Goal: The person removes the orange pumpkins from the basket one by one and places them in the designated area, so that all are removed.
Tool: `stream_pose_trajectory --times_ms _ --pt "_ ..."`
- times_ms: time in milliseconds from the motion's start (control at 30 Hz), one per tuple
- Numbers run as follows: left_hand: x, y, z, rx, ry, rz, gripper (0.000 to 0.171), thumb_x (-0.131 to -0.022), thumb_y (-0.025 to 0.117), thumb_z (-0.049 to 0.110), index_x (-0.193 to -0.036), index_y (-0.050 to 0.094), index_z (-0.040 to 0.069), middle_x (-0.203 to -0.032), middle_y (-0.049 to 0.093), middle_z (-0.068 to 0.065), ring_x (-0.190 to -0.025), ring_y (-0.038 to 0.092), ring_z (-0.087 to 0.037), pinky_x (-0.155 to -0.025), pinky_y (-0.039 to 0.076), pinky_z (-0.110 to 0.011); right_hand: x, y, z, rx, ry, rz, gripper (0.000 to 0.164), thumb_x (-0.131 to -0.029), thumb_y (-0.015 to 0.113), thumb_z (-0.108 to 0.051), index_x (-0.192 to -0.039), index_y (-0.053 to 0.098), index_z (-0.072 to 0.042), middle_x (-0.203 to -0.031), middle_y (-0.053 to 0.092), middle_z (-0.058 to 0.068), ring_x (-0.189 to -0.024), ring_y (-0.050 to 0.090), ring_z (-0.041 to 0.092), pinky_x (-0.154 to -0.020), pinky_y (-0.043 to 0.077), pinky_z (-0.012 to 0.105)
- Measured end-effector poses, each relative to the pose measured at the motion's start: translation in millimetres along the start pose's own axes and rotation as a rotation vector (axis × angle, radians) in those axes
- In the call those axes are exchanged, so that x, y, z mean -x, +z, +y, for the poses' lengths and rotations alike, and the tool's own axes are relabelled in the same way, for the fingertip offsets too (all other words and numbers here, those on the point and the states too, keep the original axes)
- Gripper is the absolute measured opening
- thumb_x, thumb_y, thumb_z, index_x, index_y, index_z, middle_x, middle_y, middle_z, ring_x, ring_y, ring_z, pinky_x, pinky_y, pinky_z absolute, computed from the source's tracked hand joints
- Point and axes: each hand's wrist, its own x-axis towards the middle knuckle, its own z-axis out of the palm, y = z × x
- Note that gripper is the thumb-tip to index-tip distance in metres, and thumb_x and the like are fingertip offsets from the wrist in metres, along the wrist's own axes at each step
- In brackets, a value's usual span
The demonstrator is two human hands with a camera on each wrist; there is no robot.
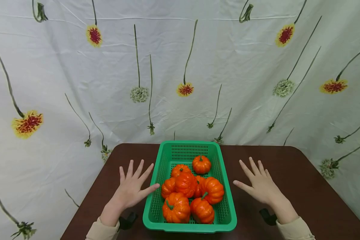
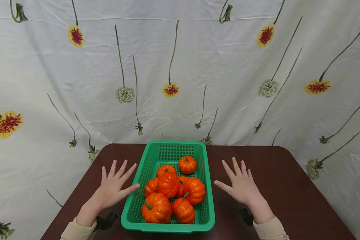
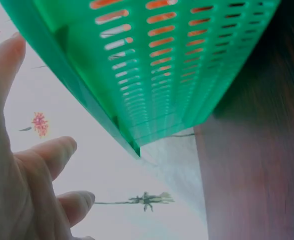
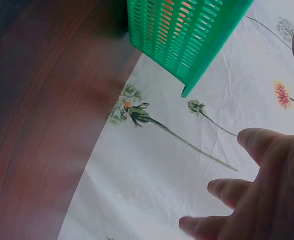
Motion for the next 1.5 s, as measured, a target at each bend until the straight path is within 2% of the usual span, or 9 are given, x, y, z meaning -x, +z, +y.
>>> stream_pose_trajectory --times_ms 200,367,700,900,1033,1200,1333,1433,1500 --pt "0.1 0.7 4.8 0.065 0.003 0.016 0.072 -0.09 0.05 0.057 -0.15 0.027 0.025 -0.155 0.013 -0.016 -0.138 -0.007 -0.044 -0.099 -0.007 -0.069 0 1 -2 -0.003 -0.012 0.021 0.091 -0.083 0.053 -0.066 -0.151 0.023 -0.014 -0.153 0.013 0.023 -0.137 0.013 0.046 -0.101 0.02 0.065" --pt "1.1 6.7 7.6 0.156 0.017 0.042 0.069 -0.091 0.053 0.052 -0.149 0.031 0.022 -0.154 0.013 -0.015 -0.139 -0.006 -0.043 -0.102 -0.001 -0.068 0 0 -7 -0.063 -0.032 0.047 0.095 -0.079 0.059 -0.066 -0.151 0.023 -0.016 -0.153 0.015 0.021 -0.136 0.018 0.044 -0.095 0.031 0.064" --pt "1.6 23.4 7.9 0.452 -0.01 0.067 0.062 -0.092 0.056 0.043 -0.147 0.035 0.024 -0.156 0.009 -0.007 -0.141 0.005 -0.034 -0.097 0.016 -0.072 -1 3 -18 -0.206 -0.074 0.062 0.101 -0.068 0.069 -0.067 -0.149 0.031 -0.018 -0.153 0.021 0.014 -0.13 0.032 0.041 -0.087 0.04 0.061" --pt "0.6 35.9 5.6 0.616 0.014 0.08 0.057 -0.095 0.057 0.031 -0.146 0.038 0.017 -0.155 0.014 -0.011 -0.139 0.015 -0.038 -0.097 0.02 -0.07 -1 9 -22 -0.352 -0.17 0.074 0.094 -0.066 0.077 -0.058 -0.143 0.043 -0.016 -0.152 0.026 0.008 -0.132 0.032 0.036 -0.09 0.04 0.059" --pt "0.0 42.9 4.6 0.742 -0.005 0.107 0.052 -0.095 0.057 0.025 -0.144 0.042 0.018 -0.154 0.019 -0.01 -0.139 0.018 -0.036 -0.099 0.021 -0.068 -2 15 -26 -0.455 -0.233 0.071 0.089 -0.066 0.081 -0.048 -0.14 0.046 -0.012 -0.149 0.032 0.007 -0.131 0.034 0.033 -0.092 0.039 0.058" --pt "-1.7 50.3 4.1 0.886 -0.032 0.144 0.046 -0.093 0.059 0.015 -0.138 0.049 0.01 -0.15 0.027 -0.015 -0.138 0.019 -0.035 -0.102 0.022 -0.063 -3 23 -30 -0.563 -0.248 0.071 0.079 -0.067 0.083 -0.041 -0.136 0.052 -0.019 -0.139 0.046 -0.001 -0.125 0.044 0.024 -0.093 0.041 0.054" --pt "-1.9 53.7 5.3 0.956 -0.108 0.142 0.044 -0.092 0.06 0.017 -0.135 0.053 0.006 -0.145 0.038 -0.013 -0.137 0.025 -0.032 -0.104 0.026 -0.056 -3 30 -31 -0.645 -0.252 0.07 0.069 -0.069 0.083 -0.034 -0.131 0.055 -0.028 -0.132 0.052 -0.006 -0.12 0.048 0.017 -0.092 0.042 0.052" --pt "-2.2 55.4 6.4 0.98 -0.148 0.155 0.042 -0.093 0.06 0.018 -0.133 0.055 0.007 -0.14 0.047 -0.009 -0.133 0.035 -0.024 -0.102 0.035 -0.044 -4 32 -34 -0.691 -0.274 0.061 0.064 -0.071 0.083 -0.029 -0.129 0.057 -0.026 -0.13 0.053 -0.003 -0.118 0.049 0.017 -0.091 0.042 0.051" --pt "-2.4 56.9 6.4 0.998 -0.142 0.175 0.041 -0.093 0.059 0.015 -0.133 0.055 0.006 -0.137 0.05 -0.008 -0.128 0.042 -0.016 -0.099 0.039 -0.033 -5 32 -36 -0.702 -0.289 0.044 0.062 -0.072 0.082 -0.029 -0.129 0.057 -0.024 -0.13 0.054 -0.002 -0.118 0.05 0.017 -0.092 0.042 0.051"
